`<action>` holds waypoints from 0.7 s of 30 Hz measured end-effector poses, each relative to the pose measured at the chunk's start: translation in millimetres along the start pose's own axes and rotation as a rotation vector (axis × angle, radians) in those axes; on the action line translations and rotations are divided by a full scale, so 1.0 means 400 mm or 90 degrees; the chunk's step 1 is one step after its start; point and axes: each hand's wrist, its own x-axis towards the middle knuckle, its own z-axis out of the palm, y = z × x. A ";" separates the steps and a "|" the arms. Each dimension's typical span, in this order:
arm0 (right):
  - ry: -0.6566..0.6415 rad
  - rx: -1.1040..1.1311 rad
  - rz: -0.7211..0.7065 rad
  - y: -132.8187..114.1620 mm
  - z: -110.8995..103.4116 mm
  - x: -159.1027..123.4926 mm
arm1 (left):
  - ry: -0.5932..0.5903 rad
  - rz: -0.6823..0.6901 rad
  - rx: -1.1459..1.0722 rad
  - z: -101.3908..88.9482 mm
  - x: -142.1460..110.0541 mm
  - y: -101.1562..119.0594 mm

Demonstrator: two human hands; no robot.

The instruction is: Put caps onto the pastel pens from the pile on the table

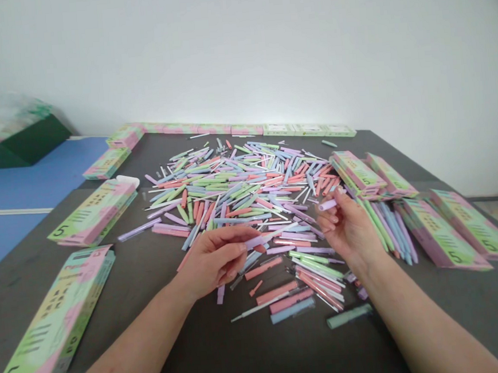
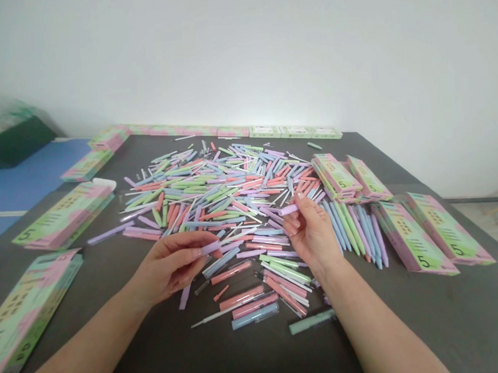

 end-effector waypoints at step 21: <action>-0.138 -0.053 0.208 0.022 0.040 -0.054 | 0.042 -0.006 -0.022 0.003 0.003 0.007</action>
